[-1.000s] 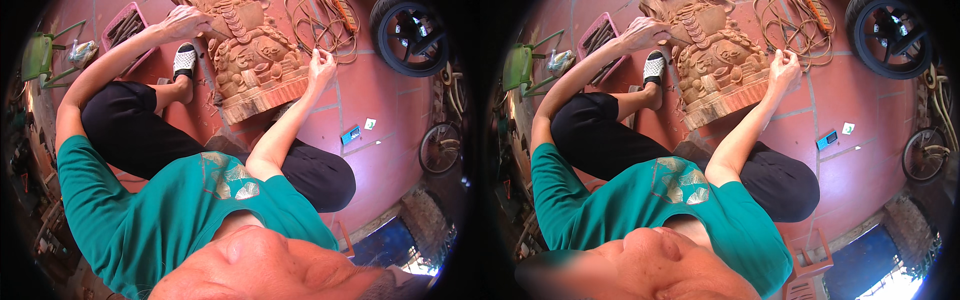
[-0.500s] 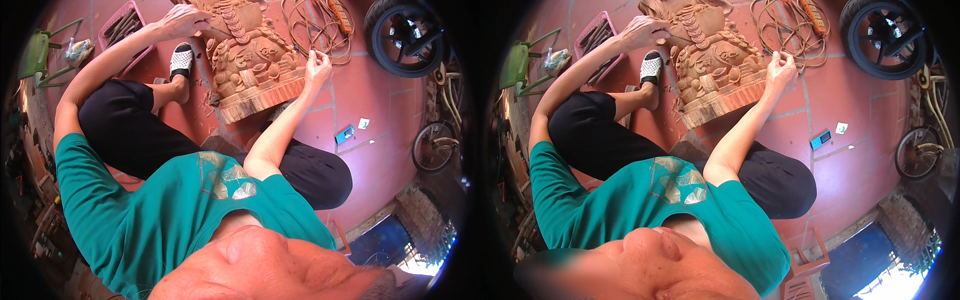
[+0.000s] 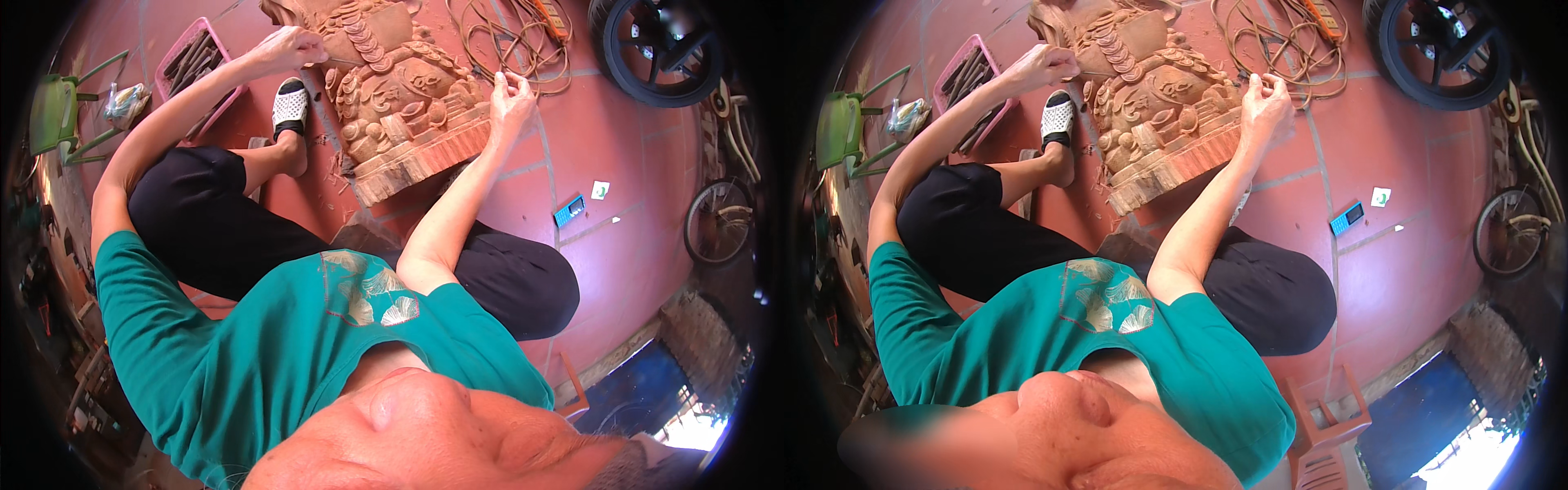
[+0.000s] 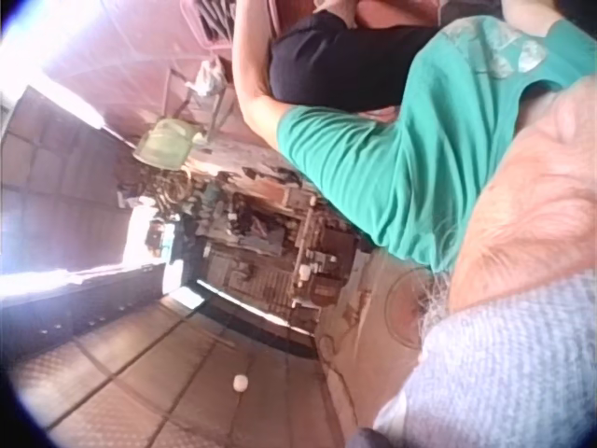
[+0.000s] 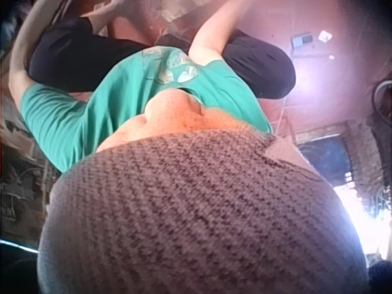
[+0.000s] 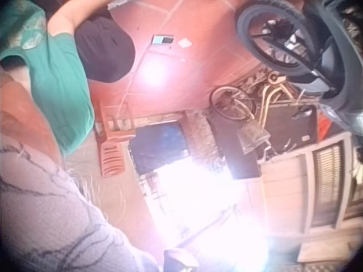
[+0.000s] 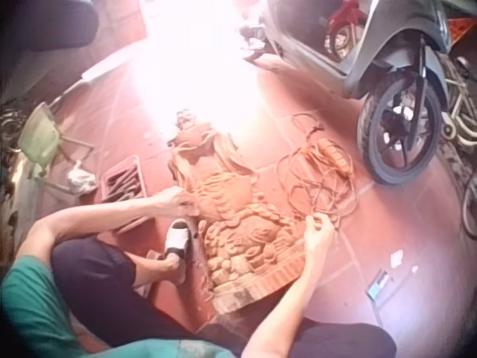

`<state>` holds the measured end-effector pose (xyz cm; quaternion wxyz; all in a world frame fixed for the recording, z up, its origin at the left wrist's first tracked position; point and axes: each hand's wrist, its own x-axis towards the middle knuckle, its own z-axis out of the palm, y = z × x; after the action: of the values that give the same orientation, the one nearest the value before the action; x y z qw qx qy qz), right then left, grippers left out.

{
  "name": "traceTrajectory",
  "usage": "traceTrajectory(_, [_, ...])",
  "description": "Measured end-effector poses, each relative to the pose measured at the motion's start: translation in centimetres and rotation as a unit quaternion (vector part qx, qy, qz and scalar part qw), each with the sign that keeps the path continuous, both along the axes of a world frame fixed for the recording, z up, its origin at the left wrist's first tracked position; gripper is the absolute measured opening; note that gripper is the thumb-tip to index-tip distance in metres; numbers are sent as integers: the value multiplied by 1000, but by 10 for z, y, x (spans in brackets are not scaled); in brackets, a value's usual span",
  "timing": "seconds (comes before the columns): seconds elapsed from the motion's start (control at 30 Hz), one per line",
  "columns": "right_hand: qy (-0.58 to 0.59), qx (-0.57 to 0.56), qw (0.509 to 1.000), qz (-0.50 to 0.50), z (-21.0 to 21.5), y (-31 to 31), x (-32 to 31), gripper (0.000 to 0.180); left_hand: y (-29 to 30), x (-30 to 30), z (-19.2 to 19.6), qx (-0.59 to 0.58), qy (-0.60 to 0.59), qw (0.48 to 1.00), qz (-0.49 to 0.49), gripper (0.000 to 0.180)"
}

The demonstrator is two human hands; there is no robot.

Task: The person sits on the floor and carves a wooden sculpture using a chisel and mallet. They repeatedly strike the chisel to shape the wood, occasionally adjusting the tool and the sculpture's position.

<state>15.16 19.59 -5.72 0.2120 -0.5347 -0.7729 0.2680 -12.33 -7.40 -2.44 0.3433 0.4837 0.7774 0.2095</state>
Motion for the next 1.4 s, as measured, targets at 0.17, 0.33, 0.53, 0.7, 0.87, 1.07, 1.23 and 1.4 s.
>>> traceTrajectory(0.17, [-23,19,1000,-8,7,-2,0,25,10,-4,28,-28,-38,997,55,23])
traceTrajectory(0.33, [-18,10,1000,0,9,-2,0,25,23,4,47,43,16,998,-47,25])
traceTrajectory(0.53, [-24,24,999,-6,2,-1,0,26,49,22,83,-83,145,977,-131,40])
traceTrajectory(0.7, [-35,25,999,-8,4,-1,1,25,61,22,93,-21,211,956,-202,33])
traceTrajectory(0.87, [-44,15,999,-2,11,-3,1,25,83,33,109,-52,231,950,-202,27])
traceTrajectory(1.07, [-38,8,999,7,13,-4,1,27,100,37,104,-72,280,935,-205,27])
traceTrajectory(1.23, [-39,10,999,14,13,-4,1,28,104,30,89,11,290,926,-240,24])
traceTrajectory(1.4, [-39,12,999,10,10,-2,3,28,118,50,117,-1,310,904,-293,15])
